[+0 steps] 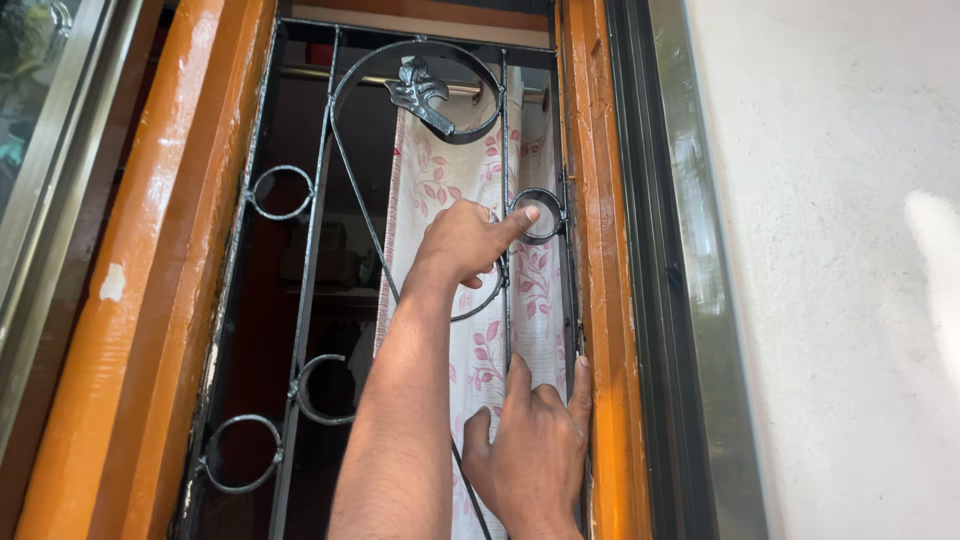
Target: The person scrubs a black metal window grille with a red toothbrush, then wipes the grille with a cloth. The person holds the grille with one hand while cleaning with the other.
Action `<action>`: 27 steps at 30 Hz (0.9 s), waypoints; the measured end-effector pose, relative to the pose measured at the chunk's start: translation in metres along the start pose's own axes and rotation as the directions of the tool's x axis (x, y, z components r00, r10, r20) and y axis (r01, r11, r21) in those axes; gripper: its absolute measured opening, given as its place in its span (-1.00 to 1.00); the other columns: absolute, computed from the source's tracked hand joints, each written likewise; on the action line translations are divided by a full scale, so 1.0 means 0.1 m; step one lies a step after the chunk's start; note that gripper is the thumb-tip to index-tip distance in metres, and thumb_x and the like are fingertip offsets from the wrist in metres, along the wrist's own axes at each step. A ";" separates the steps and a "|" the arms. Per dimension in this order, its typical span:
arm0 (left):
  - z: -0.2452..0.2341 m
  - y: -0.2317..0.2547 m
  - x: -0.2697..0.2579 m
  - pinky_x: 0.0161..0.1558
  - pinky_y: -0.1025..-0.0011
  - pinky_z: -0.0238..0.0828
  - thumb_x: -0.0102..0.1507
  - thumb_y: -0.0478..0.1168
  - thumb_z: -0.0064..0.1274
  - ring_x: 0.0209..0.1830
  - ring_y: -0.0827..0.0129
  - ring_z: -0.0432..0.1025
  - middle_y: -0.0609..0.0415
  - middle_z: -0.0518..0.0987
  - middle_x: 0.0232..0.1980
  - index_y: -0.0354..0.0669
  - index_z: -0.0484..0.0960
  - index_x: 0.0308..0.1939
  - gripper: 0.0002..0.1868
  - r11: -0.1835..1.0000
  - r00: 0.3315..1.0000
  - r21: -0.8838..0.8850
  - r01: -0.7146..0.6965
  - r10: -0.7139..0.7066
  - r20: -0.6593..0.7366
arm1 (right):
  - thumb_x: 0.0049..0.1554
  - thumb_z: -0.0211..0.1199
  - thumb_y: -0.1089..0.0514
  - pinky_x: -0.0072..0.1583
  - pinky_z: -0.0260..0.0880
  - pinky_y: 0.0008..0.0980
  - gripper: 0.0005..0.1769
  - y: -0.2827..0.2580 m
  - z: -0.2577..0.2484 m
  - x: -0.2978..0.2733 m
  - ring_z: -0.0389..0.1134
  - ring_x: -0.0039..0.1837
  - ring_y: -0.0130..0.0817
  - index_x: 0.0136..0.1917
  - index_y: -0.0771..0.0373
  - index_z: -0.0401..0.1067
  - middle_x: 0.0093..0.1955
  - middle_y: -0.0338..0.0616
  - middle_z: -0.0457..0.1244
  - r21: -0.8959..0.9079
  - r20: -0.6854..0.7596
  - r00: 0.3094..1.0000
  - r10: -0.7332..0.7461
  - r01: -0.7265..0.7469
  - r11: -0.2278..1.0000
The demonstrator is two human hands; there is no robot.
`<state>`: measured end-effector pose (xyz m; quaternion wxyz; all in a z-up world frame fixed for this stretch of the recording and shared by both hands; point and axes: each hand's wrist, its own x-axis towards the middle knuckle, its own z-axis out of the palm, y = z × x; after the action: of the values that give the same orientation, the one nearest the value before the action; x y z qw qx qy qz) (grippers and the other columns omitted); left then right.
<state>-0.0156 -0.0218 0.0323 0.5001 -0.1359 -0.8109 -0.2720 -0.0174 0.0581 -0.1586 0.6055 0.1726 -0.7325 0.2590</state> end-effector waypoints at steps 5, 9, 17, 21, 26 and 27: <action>0.03 -0.06 -0.08 -0.61 0.35 0.58 0.24 0.30 0.03 -0.64 0.32 0.54 0.03 0.56 -0.56 -0.34 0.62 -0.50 -0.32 0.985 0.992 -0.168 -0.033 0.012 -0.127 | -0.13 0.28 0.13 0.57 -0.37 -0.03 -0.21 0.00 0.01 -0.01 0.45 -0.17 0.01 0.35 0.52 0.28 -0.36 0.19 0.35 0.018 -0.013 1.000 -0.009 0.009 1.000; 0.09 -0.10 -0.11 -0.60 0.35 0.57 0.25 0.25 0.01 -0.65 0.35 0.51 0.01 0.57 -0.57 -0.25 0.65 -0.48 -0.41 0.948 0.968 -0.319 0.011 -0.089 -0.233 | -0.16 0.29 0.15 0.57 -0.31 -0.02 -0.20 0.02 0.02 -0.02 0.44 -0.25 0.01 0.33 0.54 0.31 -0.37 0.20 0.34 0.058 -0.072 0.997 -0.023 0.028 0.998; 0.18 -0.17 -0.15 -0.53 0.27 0.55 0.33 0.13 -0.11 -0.64 0.17 0.53 -0.06 0.60 -0.52 -0.26 0.62 -0.44 -0.47 0.873 0.900 -0.484 0.062 -0.259 -0.351 | -0.16 0.29 0.17 0.58 -0.38 0.01 -0.19 -0.01 0.00 -0.01 0.43 -0.28 -0.06 0.34 0.56 0.28 -0.39 0.16 0.32 0.030 0.005 1.000 -0.001 0.001 1.000; 0.16 -0.16 -0.20 -0.51 0.26 0.56 0.35 0.11 -0.16 -0.59 0.23 0.54 -0.07 0.62 -0.50 -0.26 0.63 -0.42 -0.47 0.856 0.891 -0.513 0.069 -0.284 -0.355 | -0.13 0.28 0.18 0.59 -0.41 0.02 -0.20 -0.03 0.00 0.00 0.42 -0.32 -0.13 0.36 0.54 0.27 -0.41 0.12 0.31 0.016 0.047 0.999 0.026 -0.027 1.000; 0.11 -0.11 -0.26 -0.51 0.27 0.57 0.39 0.07 -0.25 -0.58 0.14 0.57 -0.11 0.64 -0.45 -0.34 0.61 -0.37 -0.45 0.831 0.877 -0.537 0.144 -0.358 -0.320 | -0.17 0.29 0.18 0.59 -0.40 0.04 -0.19 -0.03 0.01 0.01 0.44 -0.26 -0.06 0.35 0.53 0.27 -0.37 0.16 0.32 0.020 0.039 0.999 0.034 -0.035 0.999; 0.10 -0.10 -0.27 -0.53 0.28 0.58 0.38 0.05 -0.25 -0.57 0.14 0.58 -0.11 0.64 -0.44 -0.34 0.62 -0.35 -0.46 0.819 0.873 -0.555 0.145 -0.370 -0.317 | -0.19 0.30 0.18 0.58 -0.39 0.05 -0.18 -0.03 0.01 0.01 0.44 -0.23 -0.02 0.34 0.53 0.28 -0.36 0.19 0.32 0.027 0.014 1.000 0.025 -0.025 0.999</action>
<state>-0.0155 -0.0229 0.0023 0.5617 -0.0905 -0.5952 -0.5675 -0.0169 0.0546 -0.1571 0.5949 0.1734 -0.7350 0.2753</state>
